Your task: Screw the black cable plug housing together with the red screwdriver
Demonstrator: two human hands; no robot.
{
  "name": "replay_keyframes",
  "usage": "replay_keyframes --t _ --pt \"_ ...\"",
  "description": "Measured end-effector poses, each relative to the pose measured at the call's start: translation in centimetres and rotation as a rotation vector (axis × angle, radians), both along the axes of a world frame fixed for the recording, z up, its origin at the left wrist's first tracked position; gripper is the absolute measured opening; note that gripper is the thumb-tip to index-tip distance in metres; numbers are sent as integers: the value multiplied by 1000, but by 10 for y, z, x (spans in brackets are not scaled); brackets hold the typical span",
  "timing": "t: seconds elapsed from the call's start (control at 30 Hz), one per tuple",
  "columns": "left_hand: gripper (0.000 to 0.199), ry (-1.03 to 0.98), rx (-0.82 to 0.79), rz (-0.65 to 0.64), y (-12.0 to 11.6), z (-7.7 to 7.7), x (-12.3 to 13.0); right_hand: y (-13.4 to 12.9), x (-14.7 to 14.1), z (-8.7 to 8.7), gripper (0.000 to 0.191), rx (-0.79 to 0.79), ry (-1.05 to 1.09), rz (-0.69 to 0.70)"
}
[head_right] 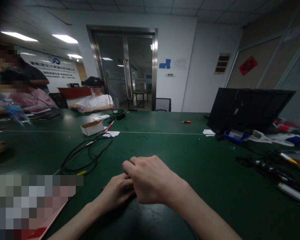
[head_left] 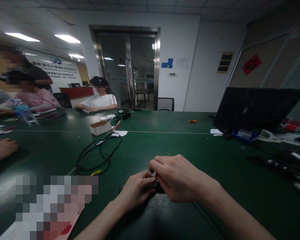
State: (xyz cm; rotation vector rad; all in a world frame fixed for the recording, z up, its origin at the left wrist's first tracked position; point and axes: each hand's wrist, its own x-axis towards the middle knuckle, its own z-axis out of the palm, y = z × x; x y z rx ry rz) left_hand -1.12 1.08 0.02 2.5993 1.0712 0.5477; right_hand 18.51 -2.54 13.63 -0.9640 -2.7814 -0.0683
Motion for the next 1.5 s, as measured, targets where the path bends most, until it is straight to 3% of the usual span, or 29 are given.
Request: replay_keyframes --t 0.4,0.5,0.83,1.27,1.4,1.5 --pt "18 -4 -33 4 2 -4 -1 5 0 -3 5 123 -15 -74" --pt "17 2 -34 10 2 -3 0 7 -1 -5 11 150 -17 -99" --pt "25 -10 -10 5 1 -1 1 1 1 0 14 -1 31 -8" --pt "23 -2 -35 4 1 1 1 2 -1 0 14 87 -24 -52" --pt "21 -5 -39 5 1 -1 0 5 0 -1 6 126 -24 -82" --pt "19 -1 -39 4 1 -2 -1 7 -1 -4 15 147 -18 -119"
